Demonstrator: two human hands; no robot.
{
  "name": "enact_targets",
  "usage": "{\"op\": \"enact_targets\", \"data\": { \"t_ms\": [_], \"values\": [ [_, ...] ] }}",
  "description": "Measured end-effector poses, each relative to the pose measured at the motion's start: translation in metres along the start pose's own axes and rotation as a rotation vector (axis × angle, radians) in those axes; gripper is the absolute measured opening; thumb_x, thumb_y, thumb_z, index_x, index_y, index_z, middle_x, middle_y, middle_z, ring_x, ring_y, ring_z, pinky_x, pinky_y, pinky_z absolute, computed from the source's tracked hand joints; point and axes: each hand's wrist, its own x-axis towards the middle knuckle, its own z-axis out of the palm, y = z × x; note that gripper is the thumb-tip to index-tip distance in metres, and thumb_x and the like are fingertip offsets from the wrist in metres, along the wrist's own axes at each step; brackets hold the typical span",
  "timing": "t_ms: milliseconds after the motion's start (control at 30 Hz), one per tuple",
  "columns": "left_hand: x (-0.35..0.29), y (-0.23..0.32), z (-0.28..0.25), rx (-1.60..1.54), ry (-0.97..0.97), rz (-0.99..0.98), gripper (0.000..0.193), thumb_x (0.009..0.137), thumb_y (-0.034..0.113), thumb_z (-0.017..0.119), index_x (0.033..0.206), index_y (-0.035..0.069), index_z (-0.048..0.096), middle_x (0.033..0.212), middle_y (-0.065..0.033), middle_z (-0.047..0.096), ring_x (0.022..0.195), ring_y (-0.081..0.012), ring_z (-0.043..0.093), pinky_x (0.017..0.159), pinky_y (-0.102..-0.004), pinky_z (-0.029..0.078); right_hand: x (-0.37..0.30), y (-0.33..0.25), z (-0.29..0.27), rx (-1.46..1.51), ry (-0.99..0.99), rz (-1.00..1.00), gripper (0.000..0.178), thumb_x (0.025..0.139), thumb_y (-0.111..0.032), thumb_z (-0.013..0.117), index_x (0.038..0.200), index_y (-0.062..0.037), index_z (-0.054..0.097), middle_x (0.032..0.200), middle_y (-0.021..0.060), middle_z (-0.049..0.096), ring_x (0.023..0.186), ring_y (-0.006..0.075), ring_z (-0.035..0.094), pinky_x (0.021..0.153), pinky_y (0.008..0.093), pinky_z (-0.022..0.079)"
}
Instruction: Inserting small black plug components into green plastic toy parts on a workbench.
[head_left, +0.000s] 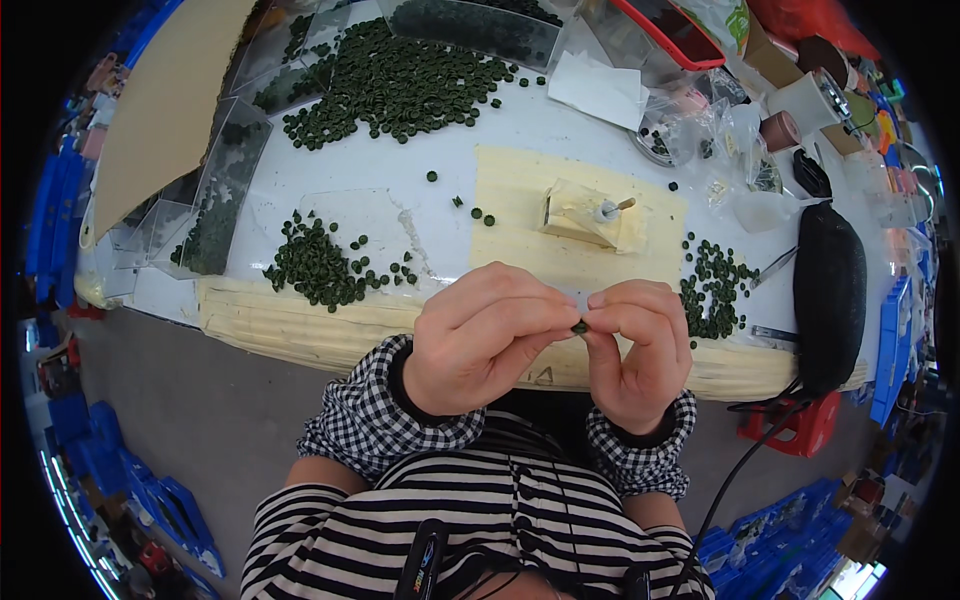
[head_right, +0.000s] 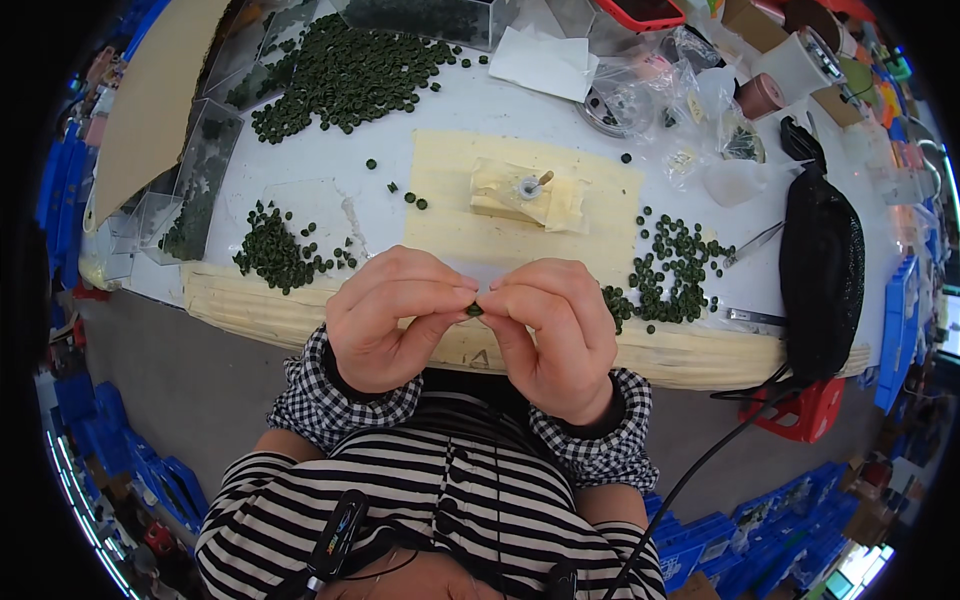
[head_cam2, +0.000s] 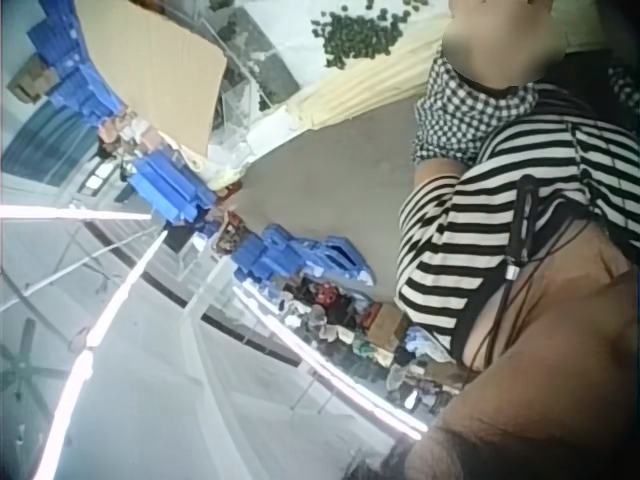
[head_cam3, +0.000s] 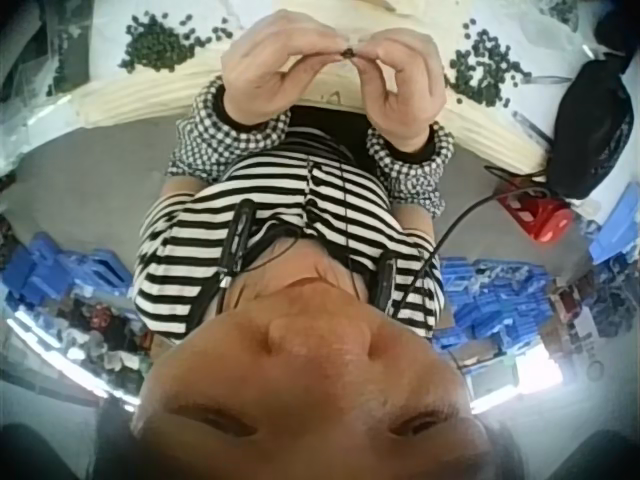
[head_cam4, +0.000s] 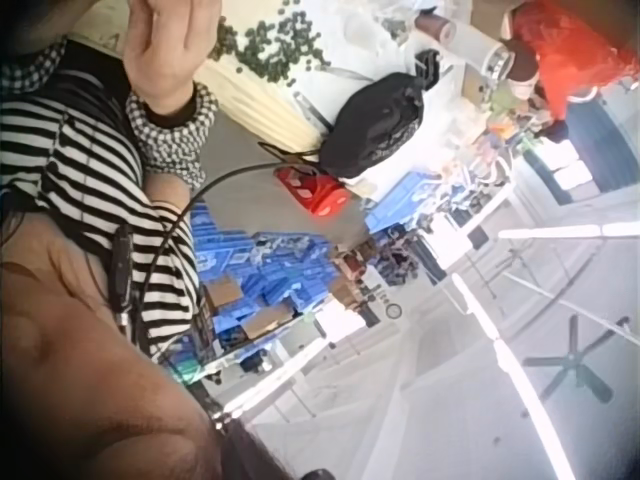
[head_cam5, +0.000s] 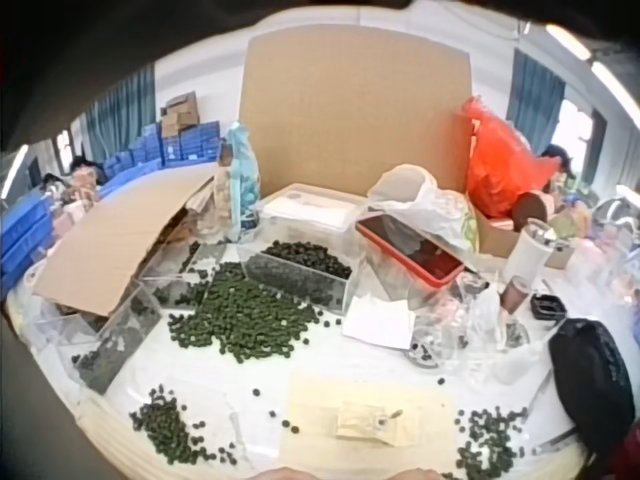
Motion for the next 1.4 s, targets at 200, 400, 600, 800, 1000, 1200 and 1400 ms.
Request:
{"op": "enact_targets", "data": {
  "t_ms": [200,400,600,800,1000,1200,1400],
  "values": [
    [0.000,0.000,0.002,-0.001,0.036,0.027,0.022,0.071,-0.005,0.074,0.091,0.001,0.066,0.080,-0.0096,0.065,0.069,-0.0237,0.063,0.059,-0.0296,0.051,0.001,0.001,0.000,-0.003,-0.019,-0.033,0.024,0.069,0.004,0.075,0.089,-0.0020,0.063,0.083,0.0092,0.060,0.072,0.0241,0.060,0.061,0.0317,0.049],
    [0.000,-0.001,0.002,0.010,0.033,0.037,0.022,0.071,-0.005,0.074,0.090,0.001,0.066,0.079,-0.0095,0.065,0.069,-0.0239,0.063,0.059,-0.0298,0.051,0.001,0.002,-0.001,-0.001,-0.027,-0.050,0.023,0.069,0.004,0.074,0.088,-0.0014,0.063,0.082,0.0091,0.060,0.070,0.0240,0.060,0.060,0.0316,0.049],
    [-0.001,0.000,-0.001,-0.027,-0.006,-0.034,0.022,0.076,-0.007,0.072,0.095,0.002,0.065,0.087,-0.0106,0.068,0.076,-0.0236,0.065,0.067,-0.0305,0.051,-0.001,0.002,0.000,0.001,-0.015,0.025,0.021,0.071,0.004,0.075,0.089,-0.0009,0.064,0.083,0.0090,0.060,0.072,0.0237,0.060,0.061,0.0313,0.049],
    [-0.001,0.000,0.000,-0.032,0.013,-0.065,0.020,0.076,-0.008,0.072,0.093,0.000,0.065,0.087,-0.0115,0.068,0.077,-0.0235,0.065,0.068,-0.0304,0.051,-0.001,0.000,-0.001,0.009,0.001,0.018,0.024,0.071,0.004,0.076,0.091,-0.0003,0.065,0.083,0.0095,0.062,0.073,0.0232,0.061,0.063,0.0313,0.050],
    [-0.004,-0.002,-0.012,0.247,-0.053,-0.154,0.016,0.074,-0.005,0.073,0.088,0.000,0.066,0.083,-0.0101,0.066,0.072,-0.0223,0.062,0.063,-0.0297,0.049,0.000,0.006,-0.022,-0.231,0.020,0.285,0.017,0.072,0.005,0.074,0.085,-0.0013,0.066,0.080,0.0089,0.062,0.073,0.0233,0.059,0.064,0.0312,0.048],
    [-0.012,-0.001,-0.025,0.448,-0.214,-0.205,0.014,0.076,0.001,0.071,0.089,0.001,0.065,0.082,-0.0087,0.058,0.074,-0.0251,0.058,0.065,-0.0336,0.049,-0.003,0.004,-0.033,-0.505,-0.252,0.282,0.013,0.072,-0.002,0.074,0.081,-0.0039,0.064,0.079,0.0057,0.060,0.079,0.0258,0.053,0.073,0.0365,0.042],
    [-0.014,-0.004,-0.031,0.344,-0.220,-0.248,0.017,0.076,-0.001,0.071,0.091,0.001,0.066,0.082,-0.0085,0.060,0.073,-0.0242,0.058,0.064,-0.0325,0.048,-0.005,0.002,-0.018,-0.448,-0.293,0.250,0.013,0.071,-0.004,0.074,0.081,-0.0056,0.065,0.080,0.0051,0.060,0.081,0.0254,0.053,0.077,0.0371,0.041]
  ]
}}
